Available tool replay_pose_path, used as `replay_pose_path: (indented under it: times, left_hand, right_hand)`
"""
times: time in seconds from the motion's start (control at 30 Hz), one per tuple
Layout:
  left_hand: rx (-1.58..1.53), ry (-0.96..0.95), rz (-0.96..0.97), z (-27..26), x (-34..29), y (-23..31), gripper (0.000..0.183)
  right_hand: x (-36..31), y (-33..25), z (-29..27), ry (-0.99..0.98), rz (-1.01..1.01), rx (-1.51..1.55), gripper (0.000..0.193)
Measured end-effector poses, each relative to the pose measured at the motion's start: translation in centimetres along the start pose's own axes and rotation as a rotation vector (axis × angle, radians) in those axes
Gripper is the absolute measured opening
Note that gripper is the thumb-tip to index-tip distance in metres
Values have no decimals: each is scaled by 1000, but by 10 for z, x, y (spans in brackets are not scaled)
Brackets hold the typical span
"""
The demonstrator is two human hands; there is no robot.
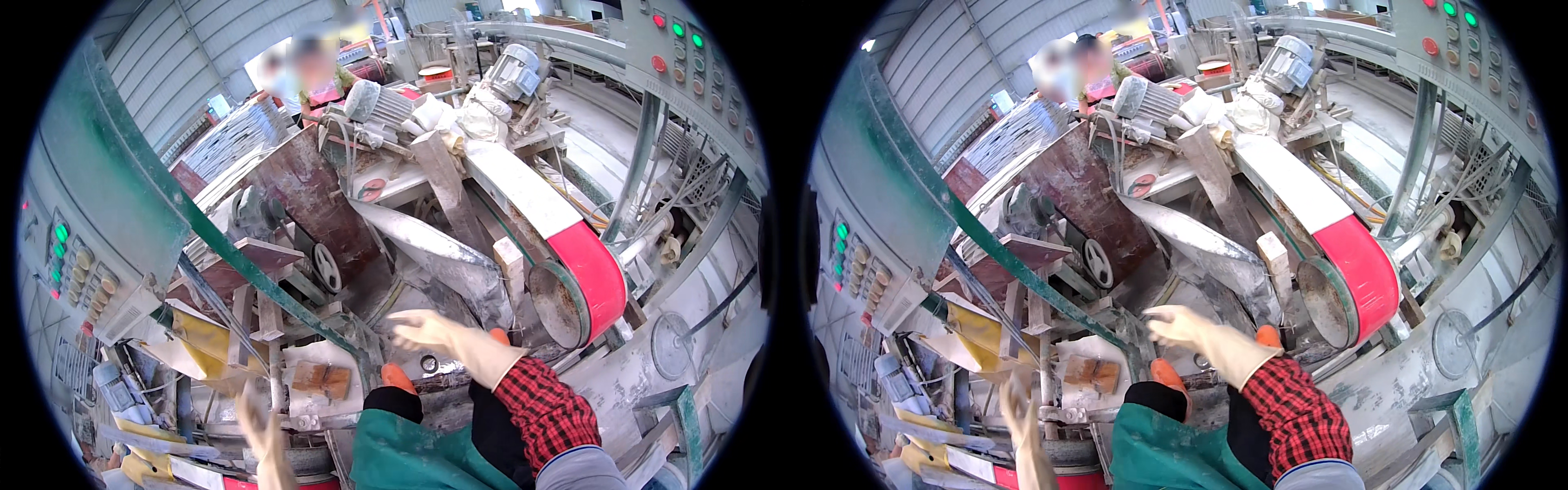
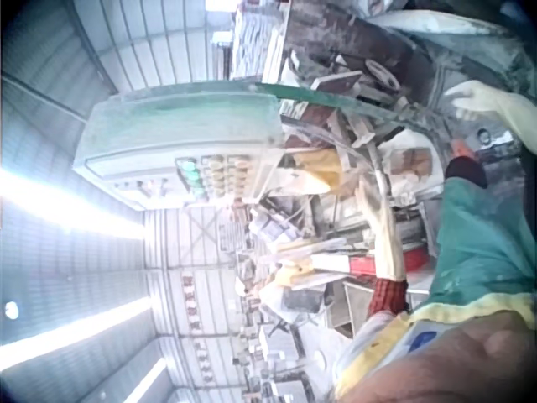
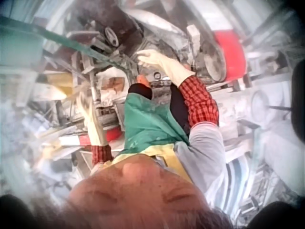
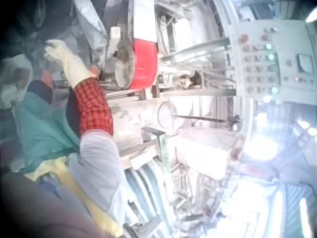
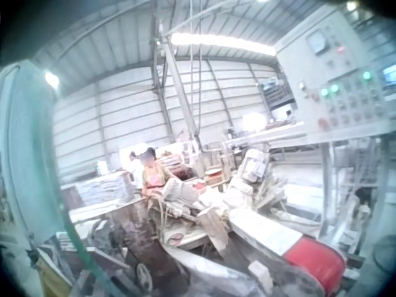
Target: The person stands at a machine and repeatedly picks up small rectangular blocks, places them onto a moving conveyor belt, and then retrieves them after they pass through a processing section. The person handles the blocks one at a time in a continuous loop.
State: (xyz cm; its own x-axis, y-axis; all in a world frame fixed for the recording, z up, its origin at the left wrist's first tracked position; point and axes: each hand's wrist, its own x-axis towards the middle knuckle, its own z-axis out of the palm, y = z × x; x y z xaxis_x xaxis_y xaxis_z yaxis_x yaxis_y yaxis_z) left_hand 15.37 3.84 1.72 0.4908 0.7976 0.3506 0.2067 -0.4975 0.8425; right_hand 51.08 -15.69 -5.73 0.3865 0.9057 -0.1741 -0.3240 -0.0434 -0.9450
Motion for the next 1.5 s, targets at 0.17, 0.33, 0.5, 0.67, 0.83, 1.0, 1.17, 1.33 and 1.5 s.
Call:
replay_pose_path:
  times: [0.17,0.33,0.5,0.67,0.83,1.0,1.17,1.33,1.5]
  left_hand:
    - [123,-356,654,160,58,134,62]
    - [151,-514,743,231,71,152,79]
    - [465,-324,550,149,96,81,68]
    - [944,-88,82,-57,52,-83,54]
    - [1295,15,-374,-204,-44,-90,62]
    - [1301,116,-424,-201,-81,-63,62]
    - [1269,165,-465,-205,-93,-71,61]
    - [1242,202,-468,-216,-88,-100,61]
    - [1227,281,-497,-240,-103,-110,61]
  right_hand:
    - [-15,-65,100,152,-49,68,70]
    - [-6,-54,16,501,-547,103,74]
    - [-57,-64,-117,1034,-593,284,60]
    - [-103,-72,-215,1387,-340,240,56]
    - [-93,-44,-274,1438,-337,294,66]
    - [-92,-44,-310,1069,692,-1551,32]
    - [-114,-84,-285,567,886,-1819,40]
    - [-51,-96,-196,956,272,-655,45]
    - [22,-43,-72,246,162,-580,43]
